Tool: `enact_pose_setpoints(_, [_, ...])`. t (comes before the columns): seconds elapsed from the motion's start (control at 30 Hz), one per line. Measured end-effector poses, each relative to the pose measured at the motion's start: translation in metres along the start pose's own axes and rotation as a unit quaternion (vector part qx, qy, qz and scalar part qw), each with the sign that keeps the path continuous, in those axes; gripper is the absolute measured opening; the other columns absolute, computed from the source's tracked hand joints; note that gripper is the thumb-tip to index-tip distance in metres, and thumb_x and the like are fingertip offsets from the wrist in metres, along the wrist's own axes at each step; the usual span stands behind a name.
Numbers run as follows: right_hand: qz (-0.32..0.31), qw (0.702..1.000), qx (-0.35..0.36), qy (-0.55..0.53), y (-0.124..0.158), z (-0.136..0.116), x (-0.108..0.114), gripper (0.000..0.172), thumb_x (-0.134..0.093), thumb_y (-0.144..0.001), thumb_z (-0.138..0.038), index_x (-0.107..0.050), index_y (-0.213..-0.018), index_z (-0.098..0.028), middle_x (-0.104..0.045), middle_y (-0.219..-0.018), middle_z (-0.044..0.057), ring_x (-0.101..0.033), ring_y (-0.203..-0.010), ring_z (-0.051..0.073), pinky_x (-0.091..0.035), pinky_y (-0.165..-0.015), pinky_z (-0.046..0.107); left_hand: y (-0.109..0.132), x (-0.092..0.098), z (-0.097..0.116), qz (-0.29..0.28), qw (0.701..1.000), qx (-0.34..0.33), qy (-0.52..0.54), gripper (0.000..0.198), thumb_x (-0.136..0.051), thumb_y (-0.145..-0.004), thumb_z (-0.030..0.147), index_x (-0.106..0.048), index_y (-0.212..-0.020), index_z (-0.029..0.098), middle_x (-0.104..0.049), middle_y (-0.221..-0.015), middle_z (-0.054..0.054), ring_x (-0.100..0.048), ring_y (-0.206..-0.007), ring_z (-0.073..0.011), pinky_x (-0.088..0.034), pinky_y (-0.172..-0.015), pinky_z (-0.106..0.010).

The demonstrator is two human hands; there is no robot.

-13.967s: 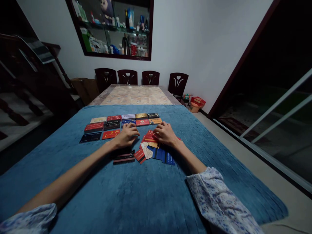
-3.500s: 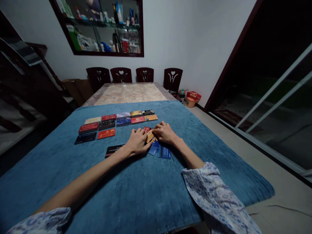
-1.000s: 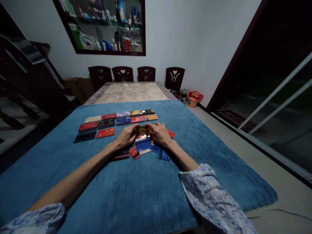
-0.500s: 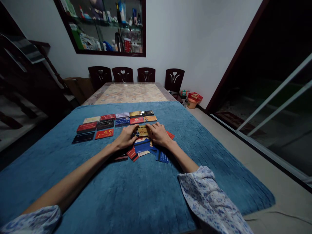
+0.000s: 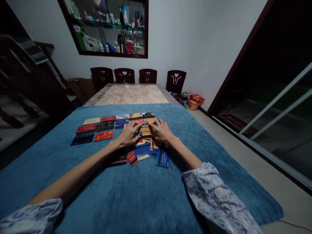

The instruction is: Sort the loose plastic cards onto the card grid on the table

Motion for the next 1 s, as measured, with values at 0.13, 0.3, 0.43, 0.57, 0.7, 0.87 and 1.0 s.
enact_pose_setpoints(0.13, [-0.022, 1.0, -0.006, 0.006, -0.005, 0.009, 0.002, 0.058, -0.06, -0.088, -0.035, -0.05, -0.142, -0.017, -0.054, -0.133, 0.019, -0.042, -0.115, 0.032, -0.039, -0.085, 0.04, -0.013, -0.004, 0.001, -0.001, 1.0, 0.004, -0.006, 0.049, -0.058, -0.083, 0.025, -0.053, -0.131, 0.018, -0.054, -0.13, -0.015, -0.046, -0.121, -0.0325, -0.04, -0.097, -0.051])
enact_pose_setpoints(0.3, [-0.038, 0.999, -0.019, 0.01, -0.014, 0.02, 0.0, 0.057, -0.063, -0.086, -0.036, -0.051, -0.138, -0.017, -0.055, -0.13, 0.018, -0.043, -0.116, 0.033, -0.042, -0.087, 0.041, -0.028, -0.008, 0.0, 0.0, 1.0, 0.009, -0.007, 0.046, -0.059, -0.082, 0.024, -0.055, -0.127, 0.018, -0.054, -0.13, -0.015, -0.045, -0.121, -0.0331, -0.038, -0.098, -0.053])
enact_pose_setpoints(0.43, [-0.061, 0.998, -0.032, 0.014, -0.022, 0.03, -0.006, 0.051, -0.062, -0.087, -0.035, -0.052, -0.135, -0.019, -0.057, -0.128, 0.017, -0.044, -0.115, 0.032, -0.043, -0.087, 0.041, -0.04, -0.012, -0.002, -0.004, 1.0, 0.016, -0.008, 0.046, -0.059, -0.082, 0.022, -0.055, -0.128, 0.018, -0.055, -0.131, -0.016, -0.043, -0.123, -0.0334, -0.039, -0.097, -0.051])
enact_pose_setpoints(0.57, [-0.086, 0.995, -0.043, 0.015, -0.033, 0.042, -0.014, 0.051, -0.059, -0.088, -0.032, -0.05, -0.137, -0.019, -0.057, -0.129, 0.018, -0.044, -0.117, 0.033, -0.044, -0.087, 0.043, -0.054, -0.019, -0.006, -0.014, 1.0, 0.025, -0.011, 0.045, -0.059, -0.082, 0.022, -0.056, -0.126, 0.017, -0.055, -0.13, -0.016, -0.042, -0.125, -0.0342, -0.038, -0.097, -0.052])
enact_pose_setpoints(0.7, [-0.101, 0.993, -0.055, 0.013, -0.045, 0.053, -0.019, 0.05, -0.057, -0.089, -0.033, -0.052, -0.136, -0.019, -0.058, -0.13, 0.018, -0.045, -0.119, 0.035, -0.046, -0.089, 0.047, -0.068, -0.024, -0.01, -0.025, 0.999, 0.044, -0.02, 0.034, -0.058, -0.083, 0.022, -0.059, -0.116, 0.016, -0.055, -0.13, -0.017, -0.041, -0.127, -0.0351, -0.038, -0.098, -0.054])
enact_pose_setpoints(0.87, [-0.115, 0.991, -0.064, 0.003, -0.061, 0.065, -0.025, 0.05, -0.057, -0.087, -0.03, -0.055, -0.136, -0.022, -0.059, -0.129, 0.018, -0.046, -0.121, 0.036, -0.048, -0.089, 0.051, -0.082, -0.026, -0.013, -0.039, 0.997, 0.058, -0.019, 0.026, -0.055, -0.085, 0.019, -0.061, -0.109, 0.015, -0.057, -0.129, -0.018, -0.04, -0.129, -0.0363, -0.037, -0.1, -0.059])
enact_pose_setpoints(1.0, [-0.139, 0.988, -0.072, 0.005, -0.071, 0.071, -0.031, 0.05, -0.056, -0.086, -0.028, -0.056, -0.135, -0.022, -0.06, -0.129, 0.018, -0.047, -0.121, 0.037, -0.049, -0.089, 0.053, -0.091, -0.031, -0.018, -0.047, 0.997, 0.066, -0.011, 0.026, -0.056, -0.083, 0.019, -0.063, -0.107, 0.016, -0.057, -0.127, -0.019, -0.042, -0.127, -0.0374, -0.037, -0.1, -0.062])
Point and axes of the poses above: each hand's wrist, its own y-axis away from the middle knuckle, its own x-axis out of the back of the hand, z = x × y, the point moved 8 cm from there along -y, towards the middle knuckle
